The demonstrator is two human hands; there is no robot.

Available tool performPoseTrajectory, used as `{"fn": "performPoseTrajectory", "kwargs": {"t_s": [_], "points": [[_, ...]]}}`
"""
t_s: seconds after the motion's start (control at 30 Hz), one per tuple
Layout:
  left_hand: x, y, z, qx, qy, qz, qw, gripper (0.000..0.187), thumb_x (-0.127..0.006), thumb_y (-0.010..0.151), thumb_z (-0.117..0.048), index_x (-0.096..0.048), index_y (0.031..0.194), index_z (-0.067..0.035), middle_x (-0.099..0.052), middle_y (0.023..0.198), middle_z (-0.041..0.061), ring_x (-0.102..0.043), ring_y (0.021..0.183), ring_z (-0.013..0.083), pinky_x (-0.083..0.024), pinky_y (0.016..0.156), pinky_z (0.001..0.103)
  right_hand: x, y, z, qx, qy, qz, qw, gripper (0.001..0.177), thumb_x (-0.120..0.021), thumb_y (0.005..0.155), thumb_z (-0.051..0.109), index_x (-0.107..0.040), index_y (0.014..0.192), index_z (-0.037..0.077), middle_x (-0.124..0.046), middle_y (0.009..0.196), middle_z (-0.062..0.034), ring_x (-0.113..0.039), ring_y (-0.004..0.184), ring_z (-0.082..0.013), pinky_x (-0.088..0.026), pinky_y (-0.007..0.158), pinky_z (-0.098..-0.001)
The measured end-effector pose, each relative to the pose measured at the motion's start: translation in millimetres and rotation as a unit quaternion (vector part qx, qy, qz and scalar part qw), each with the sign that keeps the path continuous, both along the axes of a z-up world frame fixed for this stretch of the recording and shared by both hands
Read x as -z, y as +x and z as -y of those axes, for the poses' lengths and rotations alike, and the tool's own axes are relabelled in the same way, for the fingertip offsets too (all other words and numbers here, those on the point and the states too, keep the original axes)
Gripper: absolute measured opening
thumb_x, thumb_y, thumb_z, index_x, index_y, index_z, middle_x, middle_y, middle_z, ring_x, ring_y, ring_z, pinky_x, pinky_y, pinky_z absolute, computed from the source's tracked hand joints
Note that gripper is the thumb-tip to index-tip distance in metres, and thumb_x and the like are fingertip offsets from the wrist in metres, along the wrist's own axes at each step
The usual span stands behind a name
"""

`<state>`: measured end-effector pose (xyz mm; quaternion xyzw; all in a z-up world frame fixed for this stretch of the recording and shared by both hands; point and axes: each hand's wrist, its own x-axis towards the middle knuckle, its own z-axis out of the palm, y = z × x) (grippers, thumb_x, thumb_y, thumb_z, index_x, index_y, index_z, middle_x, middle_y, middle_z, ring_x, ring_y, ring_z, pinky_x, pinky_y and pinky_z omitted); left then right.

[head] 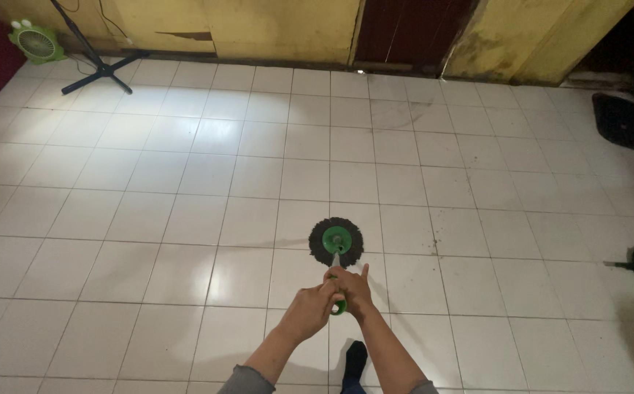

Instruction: The person mops the tiled floor of a room by moving a mop head back and forth across the surface, navigating around various household items.

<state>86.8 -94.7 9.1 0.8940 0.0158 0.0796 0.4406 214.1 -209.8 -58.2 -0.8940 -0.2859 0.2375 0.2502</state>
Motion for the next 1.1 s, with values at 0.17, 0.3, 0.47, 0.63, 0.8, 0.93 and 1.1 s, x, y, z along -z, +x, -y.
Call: {"fn": "performPoseTrajectory", "kwargs": {"t_s": [0.17,0.3,0.47,0.63,0.8,0.93,1.1], "points": [[17,50,7,0.027,0.004,0.029,0.999,0.020,-0.056,0.103,-0.025,-0.055,0.107,-0.005,-0.072,0.094,0.015,-0.071,0.080,0.0374,-0.057,0.068,0.047,11,49,6,0.009,0.035,-0.003,0.999,0.013,-0.063,0.087,0.035,-0.066,0.087,0.023,-0.069,0.089,0.0065,-0.072,0.088,-0.0197,0.012,0.124,-0.0618],[41,108,18,0.041,0.017,0.032,0.998,0.024,-0.055,0.105,-0.027,-0.053,0.103,-0.004,-0.071,0.106,0.015,-0.071,0.079,0.0367,-0.056,0.068,0.047,31,113,13,0.024,0.085,-0.048,0.995,0.017,-0.063,0.085,0.035,-0.063,0.083,0.018,-0.066,0.092,0.0063,-0.070,0.091,-0.0186,0.018,0.123,-0.0620],[55,178,45,0.027,0.019,0.064,0.997,0.022,-0.055,0.103,-0.025,-0.053,0.102,-0.003,-0.069,0.111,0.015,-0.070,0.087,0.0388,-0.055,0.072,0.049,65,198,37,-0.034,0.132,-0.032,0.990,0.014,-0.071,0.078,0.028,-0.065,0.084,0.017,-0.064,0.099,0.0048,-0.065,0.103,-0.0177,0.017,0.117,-0.0607],[48,259,51,-0.002,0.009,0.042,0.999,0.025,-0.051,0.104,-0.027,-0.053,0.108,-0.003,-0.066,0.118,0.014,-0.069,0.091,0.0387,-0.055,0.074,0.049,89,292,36,-0.061,0.140,-0.047,0.987,0.015,-0.072,0.079,0.026,-0.065,0.085,0.015,-0.063,0.101,0.0035,-0.063,0.106,-0.0170,0.016,0.114,-0.0606],[45,317,44,-0.016,0.016,-0.010,1.000,0.031,-0.047,0.107,-0.034,-0.054,0.107,-0.005,-0.066,0.119,0.014,-0.070,0.092,0.0367,-0.057,0.077,0.048,81,345,22,-0.056,0.123,-0.046,0.990,0.011,-0.070,0.078,0.018,-0.066,0.088,0.016,-0.065,0.096,0.0070,-0.067,0.094,-0.0134,0.015,0.121,-0.0553],[47,355,31,-0.035,0.048,0.028,0.998,0.030,-0.049,0.106,-0.033,-0.054,0.107,-0.003,-0.065,0.119,0.017,-0.071,0.090,0.0370,-0.056,0.075,0.049,71,382,11,-0.038,0.154,-0.090,0.983,0.009,-0.071,0.081,0.015,-0.063,0.084,0.012,-0.063,0.095,0.0076,-0.067,0.089,-0.0146,0.009,0.120,-0.0535],[47,405,4,-0.025,-0.010,0.065,0.998,0.028,-0.052,0.104,-0.031,-0.054,0.107,-0.004,-0.068,0.113,0.012,-0.071,0.090,0.0348,-0.058,0.073,0.046,71,432,-20,-0.029,0.158,-0.079,0.984,0.005,-0.065,0.082,0.018,-0.064,0.084,0.014,-0.064,0.094,0.0069,-0.067,0.094,-0.0133,0.019,0.121,-0.0529]]}}
